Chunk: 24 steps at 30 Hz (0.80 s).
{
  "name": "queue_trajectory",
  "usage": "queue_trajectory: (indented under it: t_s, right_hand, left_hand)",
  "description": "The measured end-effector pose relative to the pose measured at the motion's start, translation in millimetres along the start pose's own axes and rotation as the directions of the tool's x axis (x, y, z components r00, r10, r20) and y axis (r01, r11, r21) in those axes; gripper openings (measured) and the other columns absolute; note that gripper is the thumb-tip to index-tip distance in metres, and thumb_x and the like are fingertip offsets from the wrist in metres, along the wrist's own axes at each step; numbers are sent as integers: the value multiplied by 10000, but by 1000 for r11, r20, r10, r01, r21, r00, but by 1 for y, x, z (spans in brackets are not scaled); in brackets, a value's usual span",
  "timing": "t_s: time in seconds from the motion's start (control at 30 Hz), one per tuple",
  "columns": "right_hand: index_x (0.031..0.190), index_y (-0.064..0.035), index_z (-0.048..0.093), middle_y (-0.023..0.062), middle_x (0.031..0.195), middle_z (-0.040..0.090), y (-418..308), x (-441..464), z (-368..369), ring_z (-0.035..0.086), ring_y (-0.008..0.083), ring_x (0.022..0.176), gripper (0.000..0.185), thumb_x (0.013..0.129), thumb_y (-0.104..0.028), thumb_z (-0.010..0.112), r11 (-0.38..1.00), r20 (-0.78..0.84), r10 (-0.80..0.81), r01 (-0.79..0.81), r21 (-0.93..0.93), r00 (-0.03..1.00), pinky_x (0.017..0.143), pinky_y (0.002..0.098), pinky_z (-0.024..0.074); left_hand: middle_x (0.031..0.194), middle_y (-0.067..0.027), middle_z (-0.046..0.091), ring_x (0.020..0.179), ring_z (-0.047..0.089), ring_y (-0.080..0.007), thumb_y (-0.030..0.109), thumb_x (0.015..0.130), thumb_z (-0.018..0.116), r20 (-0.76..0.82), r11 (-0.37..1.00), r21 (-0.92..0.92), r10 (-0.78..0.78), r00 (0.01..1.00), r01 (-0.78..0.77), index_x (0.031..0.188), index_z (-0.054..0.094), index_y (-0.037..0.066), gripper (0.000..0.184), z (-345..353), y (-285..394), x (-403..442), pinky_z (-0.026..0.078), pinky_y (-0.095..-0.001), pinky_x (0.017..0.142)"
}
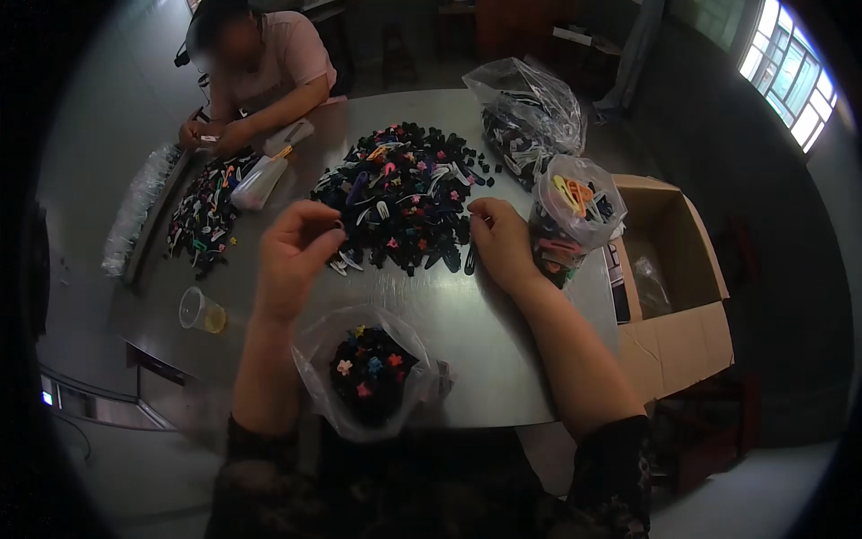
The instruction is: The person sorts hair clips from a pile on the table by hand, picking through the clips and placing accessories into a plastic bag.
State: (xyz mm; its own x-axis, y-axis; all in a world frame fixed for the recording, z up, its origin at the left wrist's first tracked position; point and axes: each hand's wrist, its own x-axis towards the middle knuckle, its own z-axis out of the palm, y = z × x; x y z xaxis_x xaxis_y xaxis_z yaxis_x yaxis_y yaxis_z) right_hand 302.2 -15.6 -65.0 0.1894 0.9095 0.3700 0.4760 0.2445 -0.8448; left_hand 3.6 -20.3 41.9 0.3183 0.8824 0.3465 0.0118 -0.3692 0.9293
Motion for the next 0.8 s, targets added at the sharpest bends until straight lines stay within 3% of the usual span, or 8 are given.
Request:
queue_trajectory:
  t_s: [0.07, 0.13, 0.27, 0.33, 0.47, 0.57, 0.63, 0.8]
  right_hand:
    - [1165, 5, 652, 42, 1005, 687, 0, -1, 0, 627, 111, 893, 205, 983, -80, 609, 998, -10, -38, 37, -53, 999, 805, 250, 500]
    - [1172, 12, 645, 48, 1012, 694, -3, 1, -2, 625, 109, 880, 213, 974, -48, 594, 996, 33, 78, -79, 42, 996, 793, 247, 500]
    - [1184, 16, 639, 50, 1020, 695, -12, 4, -7, 627, 100, 871, 221, 979, -38, 575, 947, 117, 202, -224, 230, 972, 794, 246, 504]
    - [1199, 15, 633, 50, 1024, 694, -16, 3, -7, 624, 85, 868, 230, 986, -40, 563, 905, 140, 271, -301, 300, 952, 792, 239, 507]
    - [1216, 14, 627, 51, 1032, 693, -14, 3, -7, 627, 83, 867, 241, 995, -47, 553, 877, 152, 277, -314, 364, 949, 782, 229, 510]
    - [1227, 13, 622, 55, 1051, 691, -16, 3, -8, 646, 102, 876, 245, 1004, -56, 546, 827, 201, 293, -354, 436, 935, 768, 236, 525]
    - [1234, 2, 615, 56, 1046, 684, -16, 4, -7, 667, 128, 889, 242, 1012, -76, 557, 789, 242, 280, -366, 494, 929, 754, 253, 543]
    - [1189, -41, 605, 62, 1028, 682, -21, 3, -8, 674, 141, 893, 202, 999, -106, 613, 667, 302, 280, -411, 621, 911, 743, 263, 556]
  left_hand:
    - [971, -9, 665, 902, 622, -76, 7, 877, 726, -45, 998, -32, 59, 997, -61, 1085, 666, 31, 218, -6, 37, -11, 510, -247, 820]
    - [974, -52, 681, 884, 655, -127, -2, 813, 759, 38, 923, 45, 382, 923, -383, 1025, 675, 36, 232, -8, 73, -25, 523, -284, 779]
    - [985, -104, 691, 866, 678, -196, -1, 751, 781, 345, 846, 228, 394, 852, -483, 996, 695, 40, 263, 3, 125, -50, 527, -315, 716]
    - [984, -129, 698, 846, 683, -234, 2, 726, 797, 650, 741, 354, 243, 720, -570, 990, 711, 43, 280, 10, 137, -49, 523, -324, 669]
    - [954, -102, 697, 822, 670, -208, 31, 767, 788, 557, 775, 302, 329, 762, -555, 1019, 714, 46, 263, 6, 121, -39, 512, -302, 674]
    - [940, -70, 693, 811, 643, -148, 79, 840, 761, 393, 895, 263, 240, 888, -359, 1021, 712, 33, 193, 1, 93, -17, 502, -280, 694]
    - [926, -34, 688, 820, 607, -86, 111, 903, 716, 291, 983, 186, -60, 955, 5, 1026, 706, 17, 155, -1, 55, 1, 488, -250, 714]
    - [901, -15, 684, 803, 600, -66, 99, 921, 694, 248, 957, 241, -221, 943, 161, 1031, 692, -1, 148, 28, -26, 14, 490, -236, 721]
